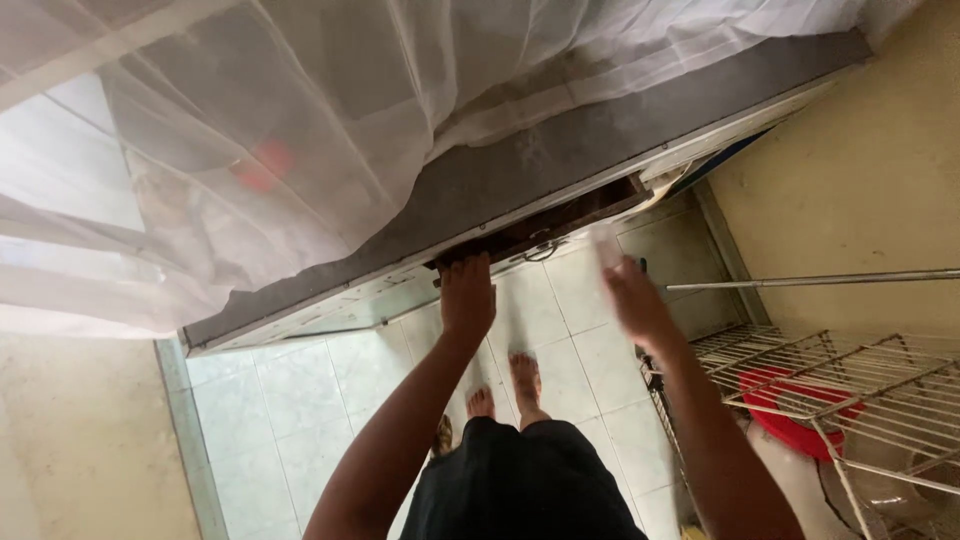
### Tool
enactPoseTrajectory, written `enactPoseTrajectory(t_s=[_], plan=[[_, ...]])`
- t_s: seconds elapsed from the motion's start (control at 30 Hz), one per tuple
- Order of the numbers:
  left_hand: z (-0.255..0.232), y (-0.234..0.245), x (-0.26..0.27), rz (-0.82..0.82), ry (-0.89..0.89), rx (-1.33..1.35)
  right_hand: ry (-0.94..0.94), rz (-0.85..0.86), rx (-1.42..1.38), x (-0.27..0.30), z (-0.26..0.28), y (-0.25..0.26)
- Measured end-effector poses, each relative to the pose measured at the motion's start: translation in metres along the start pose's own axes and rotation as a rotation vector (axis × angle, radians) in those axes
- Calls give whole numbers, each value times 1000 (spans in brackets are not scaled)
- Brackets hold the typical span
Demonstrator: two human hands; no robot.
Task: Cleaning a table with a cloth and then sweeping the floor with a broom.
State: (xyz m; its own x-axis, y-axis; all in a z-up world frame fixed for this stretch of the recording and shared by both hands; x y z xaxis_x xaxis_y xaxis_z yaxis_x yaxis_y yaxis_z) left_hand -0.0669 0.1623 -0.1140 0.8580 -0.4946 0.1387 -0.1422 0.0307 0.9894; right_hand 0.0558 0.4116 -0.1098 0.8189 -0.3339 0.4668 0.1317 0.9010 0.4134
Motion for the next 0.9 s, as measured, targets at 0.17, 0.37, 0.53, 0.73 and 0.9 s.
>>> enactPoseTrajectory(t_s=[0.17, 0.37, 0.53, 0.73, 0.9], plan=[[10, -36, -8, -93, -138, -6, 130, -66, 3, 20, 26, 37], [-29, 32, 62, -87, -299, 233, -41, -63, 40, 61, 71, 46], [-41, -51, 116, -244, -348, 152, 16, 114, 50, 44, 76, -2], [-41, -46, 126, -261, -377, 189, 99, 142, -57, 4, 68, -105], [-41, -49, 135, -369, -332, 89, 211, 163, 177, -44, 21, -199]])
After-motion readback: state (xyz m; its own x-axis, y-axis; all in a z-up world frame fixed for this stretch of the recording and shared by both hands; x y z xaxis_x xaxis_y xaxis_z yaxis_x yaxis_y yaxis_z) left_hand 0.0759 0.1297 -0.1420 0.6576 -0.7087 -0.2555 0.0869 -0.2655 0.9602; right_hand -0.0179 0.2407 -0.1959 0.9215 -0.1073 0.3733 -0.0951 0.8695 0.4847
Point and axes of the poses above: each hand's wrist, its own x-axis away from the middle knuckle, its own y-axis out of the back of the hand, z = x × y, the point moved 6 cm from there along -x, towards the middle knuckle, and after that the axes turned 2 degrees about -x, right-handed, at the moved point
